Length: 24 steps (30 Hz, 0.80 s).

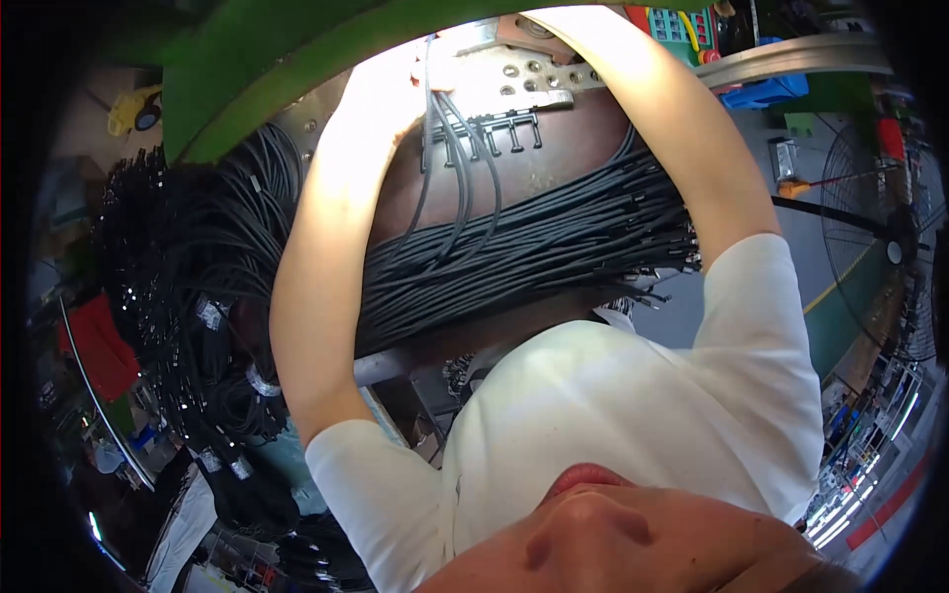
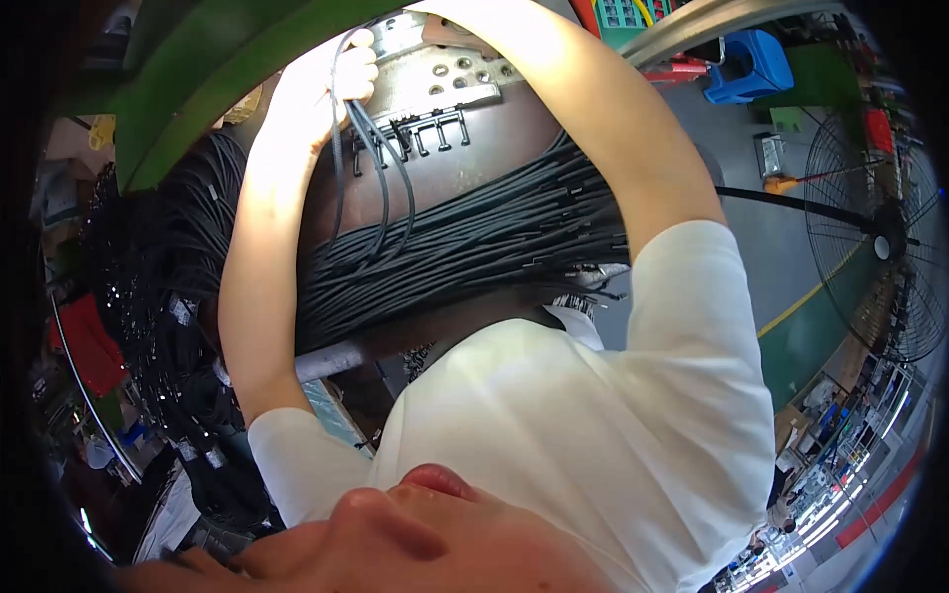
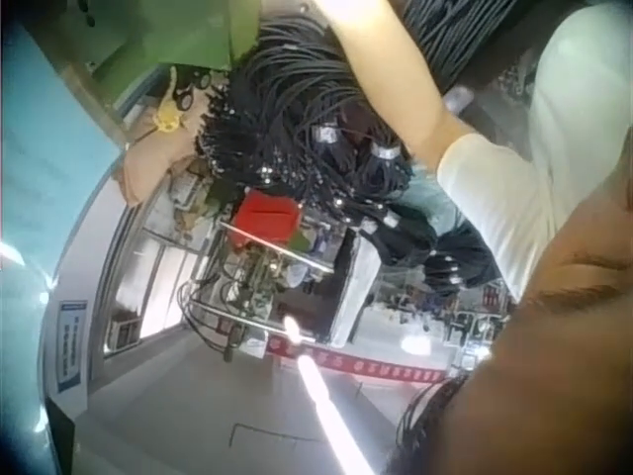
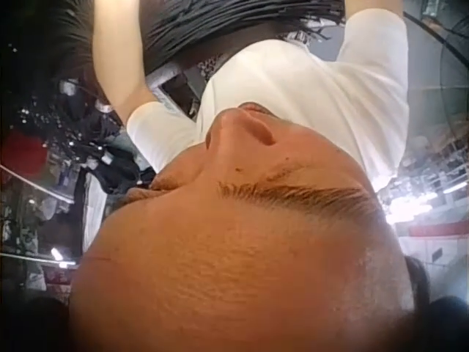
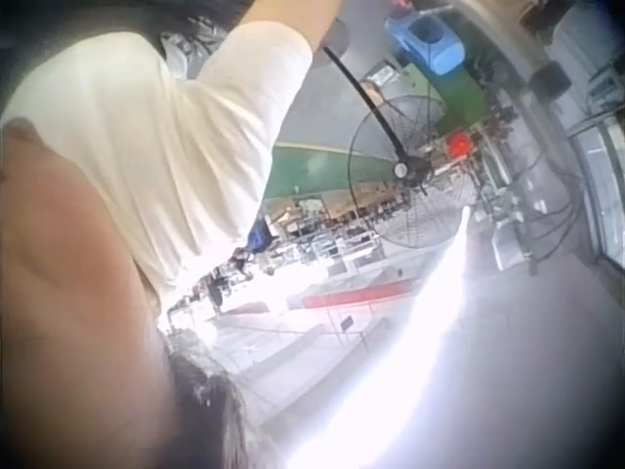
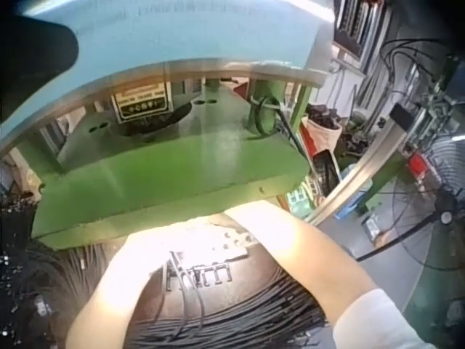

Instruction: Manually organizing and inserting black cables into a metal organizer fixture at a factory workstation.

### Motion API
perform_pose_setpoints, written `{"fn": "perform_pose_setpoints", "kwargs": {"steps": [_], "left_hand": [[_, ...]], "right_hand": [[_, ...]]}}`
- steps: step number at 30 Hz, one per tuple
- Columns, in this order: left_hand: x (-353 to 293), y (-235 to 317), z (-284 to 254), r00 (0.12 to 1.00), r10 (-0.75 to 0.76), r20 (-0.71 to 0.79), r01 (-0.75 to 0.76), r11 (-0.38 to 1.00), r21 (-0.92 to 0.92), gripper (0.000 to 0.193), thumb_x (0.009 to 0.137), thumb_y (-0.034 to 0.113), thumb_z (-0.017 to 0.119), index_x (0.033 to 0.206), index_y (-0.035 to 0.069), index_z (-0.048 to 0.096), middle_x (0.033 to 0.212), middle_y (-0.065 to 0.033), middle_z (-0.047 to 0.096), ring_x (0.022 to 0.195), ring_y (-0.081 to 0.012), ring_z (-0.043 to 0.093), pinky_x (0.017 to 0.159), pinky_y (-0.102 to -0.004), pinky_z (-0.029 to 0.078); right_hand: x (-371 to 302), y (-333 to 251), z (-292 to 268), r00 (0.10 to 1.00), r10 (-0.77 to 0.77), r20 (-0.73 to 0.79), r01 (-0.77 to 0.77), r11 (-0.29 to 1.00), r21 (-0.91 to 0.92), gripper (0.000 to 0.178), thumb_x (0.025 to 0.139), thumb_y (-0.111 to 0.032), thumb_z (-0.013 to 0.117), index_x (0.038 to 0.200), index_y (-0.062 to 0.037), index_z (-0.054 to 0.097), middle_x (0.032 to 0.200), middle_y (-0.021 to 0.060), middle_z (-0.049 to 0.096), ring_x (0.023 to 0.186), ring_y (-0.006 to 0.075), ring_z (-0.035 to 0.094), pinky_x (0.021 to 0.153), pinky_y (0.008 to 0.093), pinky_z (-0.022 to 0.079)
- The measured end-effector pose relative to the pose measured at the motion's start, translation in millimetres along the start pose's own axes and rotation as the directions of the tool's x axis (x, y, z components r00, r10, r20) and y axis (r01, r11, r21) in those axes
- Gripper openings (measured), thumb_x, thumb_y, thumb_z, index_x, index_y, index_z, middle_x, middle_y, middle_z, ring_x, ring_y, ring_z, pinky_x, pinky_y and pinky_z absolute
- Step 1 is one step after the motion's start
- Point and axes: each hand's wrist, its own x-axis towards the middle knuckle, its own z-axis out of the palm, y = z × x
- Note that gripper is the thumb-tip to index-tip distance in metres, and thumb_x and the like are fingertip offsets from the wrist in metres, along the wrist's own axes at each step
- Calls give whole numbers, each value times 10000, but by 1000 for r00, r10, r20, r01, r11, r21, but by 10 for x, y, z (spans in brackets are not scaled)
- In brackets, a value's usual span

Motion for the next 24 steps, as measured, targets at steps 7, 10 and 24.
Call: {"fn": "perform_pose_setpoints", "kwargs": {"steps": [7,10,24], "left_hand": [[-239,152,323,709,213,673,112,-975,191,244,837,257,610,1005,86,659,893,-89,670,765,-235,642,706,-326,512],[-203,318,53,594,210,777,-91,-942,324,193,805,144,623,985,109,683,955,-81,667,832,-228,639,748,-323,504],[-41,194,25,699,205,686,53,-970,235,252,797,293,648,966,107,647,840,-86,640,762,-257,620,681,-355,500]], "right_hand": [[-331,-219,153,982,159,99,-176,965,194,312,860,-180,561,1157,-84,578,1142,125,581,1039,242,554,901,325,449],[-294,-201,312,973,180,146,-218,927,305,313,872,-179,547,1167,-77,569,1155,127,574,1052,235,546,910,321,443],[-462,233,584,869,331,369,-494,629,600,321,924,-176,486,1214,-45,526,1218,134,537,1115,204,504,948,302,410]]}}
